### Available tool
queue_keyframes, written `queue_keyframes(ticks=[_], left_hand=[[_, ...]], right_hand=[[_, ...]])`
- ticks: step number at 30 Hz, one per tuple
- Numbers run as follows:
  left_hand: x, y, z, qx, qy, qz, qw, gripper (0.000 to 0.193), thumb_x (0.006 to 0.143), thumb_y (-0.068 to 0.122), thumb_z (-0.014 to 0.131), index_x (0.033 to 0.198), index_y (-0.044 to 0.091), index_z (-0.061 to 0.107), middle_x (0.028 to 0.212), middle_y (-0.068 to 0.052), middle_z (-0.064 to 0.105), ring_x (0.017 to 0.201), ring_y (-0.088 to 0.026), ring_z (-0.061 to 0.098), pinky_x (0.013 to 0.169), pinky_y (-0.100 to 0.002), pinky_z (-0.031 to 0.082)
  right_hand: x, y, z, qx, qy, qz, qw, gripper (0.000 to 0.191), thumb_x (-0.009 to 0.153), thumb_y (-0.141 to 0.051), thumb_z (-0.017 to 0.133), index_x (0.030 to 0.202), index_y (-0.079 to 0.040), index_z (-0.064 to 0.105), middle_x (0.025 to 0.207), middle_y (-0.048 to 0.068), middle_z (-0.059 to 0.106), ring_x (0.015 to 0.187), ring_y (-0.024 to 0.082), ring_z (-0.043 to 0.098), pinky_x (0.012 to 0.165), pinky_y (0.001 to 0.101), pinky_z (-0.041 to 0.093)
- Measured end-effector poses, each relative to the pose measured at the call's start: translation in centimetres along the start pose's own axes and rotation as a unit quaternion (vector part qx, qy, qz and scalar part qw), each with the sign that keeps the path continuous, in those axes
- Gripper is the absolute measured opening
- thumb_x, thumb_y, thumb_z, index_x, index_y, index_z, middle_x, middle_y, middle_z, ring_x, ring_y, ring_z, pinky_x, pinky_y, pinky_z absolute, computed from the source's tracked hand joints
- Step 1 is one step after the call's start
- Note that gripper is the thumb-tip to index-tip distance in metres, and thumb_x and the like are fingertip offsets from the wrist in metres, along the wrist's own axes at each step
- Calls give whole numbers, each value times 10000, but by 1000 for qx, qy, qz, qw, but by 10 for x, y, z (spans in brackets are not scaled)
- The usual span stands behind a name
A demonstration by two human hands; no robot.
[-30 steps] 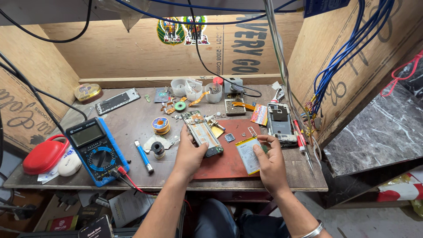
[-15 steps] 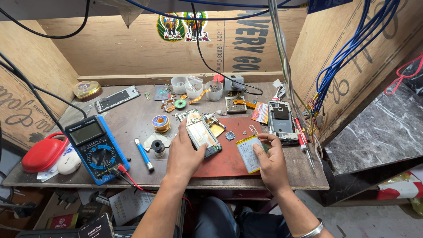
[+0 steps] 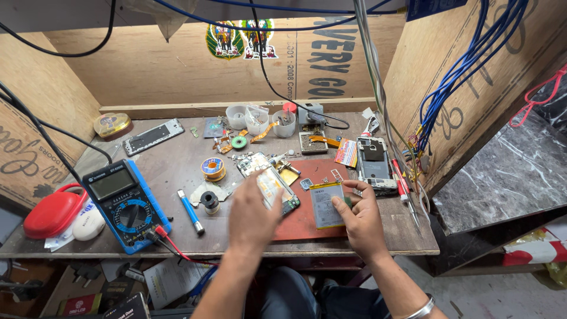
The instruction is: The person holds a disassembled phone in one hand and peels the old battery off its back, then bends and flexes the removed battery pack. They open a drawer under the bench, rummage through battery packs, place the old battery on the mat, and press a battery into the phone body, working over a cluttered repair bench with a multimeter and other phone parts.
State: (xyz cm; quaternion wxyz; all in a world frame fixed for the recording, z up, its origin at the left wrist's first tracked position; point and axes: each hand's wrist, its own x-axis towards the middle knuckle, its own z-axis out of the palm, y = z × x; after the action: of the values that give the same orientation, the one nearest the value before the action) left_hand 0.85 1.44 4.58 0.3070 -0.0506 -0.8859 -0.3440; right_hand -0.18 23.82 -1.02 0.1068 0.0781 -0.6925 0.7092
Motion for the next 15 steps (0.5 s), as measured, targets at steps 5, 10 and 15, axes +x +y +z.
queue_keyframes(ticks=[5, 10, 15], left_hand=[[-29, 35, 32, -274, -85, 8, 958, 573, 853, 257, 789, 1300, -25, 567, 933, -63, 577, 830, -177, 591, 719, -307, 524], [-31, 24, 59, -475, -103, -106, 867, 363, 920, 158, 745, 1226, 6, 623, 908, -1, 644, 791, -75, 587, 701, -247, 511], [-43, 3, 68, -485, -120, -70, 863, 171, 972, 118, 709, 1100, 4, 701, 949, -4, 712, 839, -63, 639, 757, -237, 539]], right_hand=[[0, 2, -4, 130, -24, -7, 991, 493, 951, -53, 651, 1385, -5, 423, 1074, 147, 746, 982, 149, 700, 901, 288, 544], [1, 10, -12, 195, -48, 5, 980, 407, 948, -43, 648, 1322, 14, 499, 1107, 129, 750, 1025, 156, 705, 941, 303, 543], [-2, 17, -16, 146, -78, 10, 986, 255, 945, -50, 691, 1179, 42, 642, 1093, 138, 752, 1023, 163, 702, 947, 305, 544]])
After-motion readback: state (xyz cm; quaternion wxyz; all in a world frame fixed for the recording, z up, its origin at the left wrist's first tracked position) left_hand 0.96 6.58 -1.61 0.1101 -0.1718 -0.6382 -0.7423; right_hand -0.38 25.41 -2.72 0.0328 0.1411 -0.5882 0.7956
